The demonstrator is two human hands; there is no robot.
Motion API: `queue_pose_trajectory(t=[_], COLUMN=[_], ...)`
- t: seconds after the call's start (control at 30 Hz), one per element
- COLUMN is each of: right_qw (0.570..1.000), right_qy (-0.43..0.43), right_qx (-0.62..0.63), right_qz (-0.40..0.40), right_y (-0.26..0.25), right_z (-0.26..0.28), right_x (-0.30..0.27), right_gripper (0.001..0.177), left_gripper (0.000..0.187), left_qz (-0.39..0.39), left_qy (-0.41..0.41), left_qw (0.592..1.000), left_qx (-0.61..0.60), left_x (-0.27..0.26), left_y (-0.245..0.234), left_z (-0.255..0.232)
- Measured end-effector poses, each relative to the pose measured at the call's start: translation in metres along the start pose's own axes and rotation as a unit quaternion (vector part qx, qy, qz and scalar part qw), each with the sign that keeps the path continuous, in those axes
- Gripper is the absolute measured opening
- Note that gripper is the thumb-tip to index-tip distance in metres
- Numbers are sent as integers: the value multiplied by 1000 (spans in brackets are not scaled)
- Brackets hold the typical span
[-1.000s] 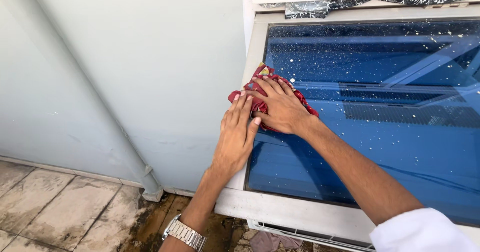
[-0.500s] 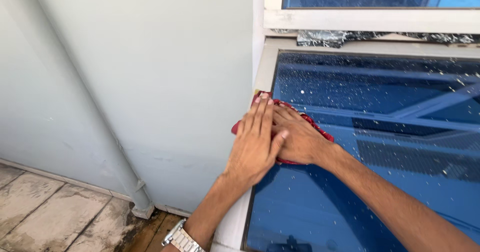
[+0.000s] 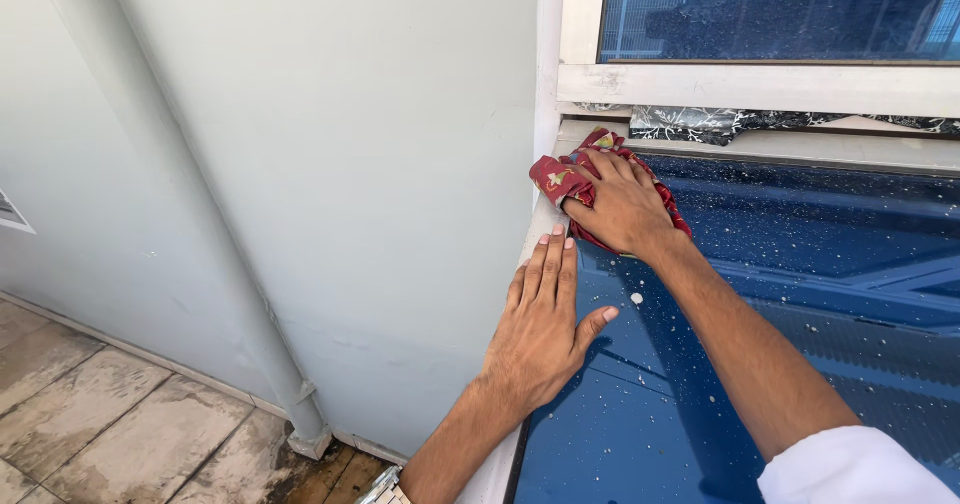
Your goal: The person wipes a large glass window pane with a red patterned cloth, moving the cloth across the surface in repeated strokes. The person also wipes the adjacent white window frame and a nearby vent grille with the same cloth.
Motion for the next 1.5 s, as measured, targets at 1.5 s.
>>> queue_pose_trajectory(t=[1.5], right_qw=[961], right_qy=[254], right_qx=[-89], right_qz=[-69], right_y=[-108], right_z=[-363], right_x=[-165], right_gripper=[90], left_gripper=[72], left_qz=[4], left_qy=[61], left_qw=[997], left_qx=[-44], left_x=[184], left_y=[94], left_z=[-57])
Point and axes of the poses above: each hand's wrist, its own x-axis towards the middle knuckle, its own y-axis out of the palm, z = x × y, the point moved 5 cm from there along x, towards the middle knuckle, and after that the axes turned 9 degrees about y, right-handed, at the moved point
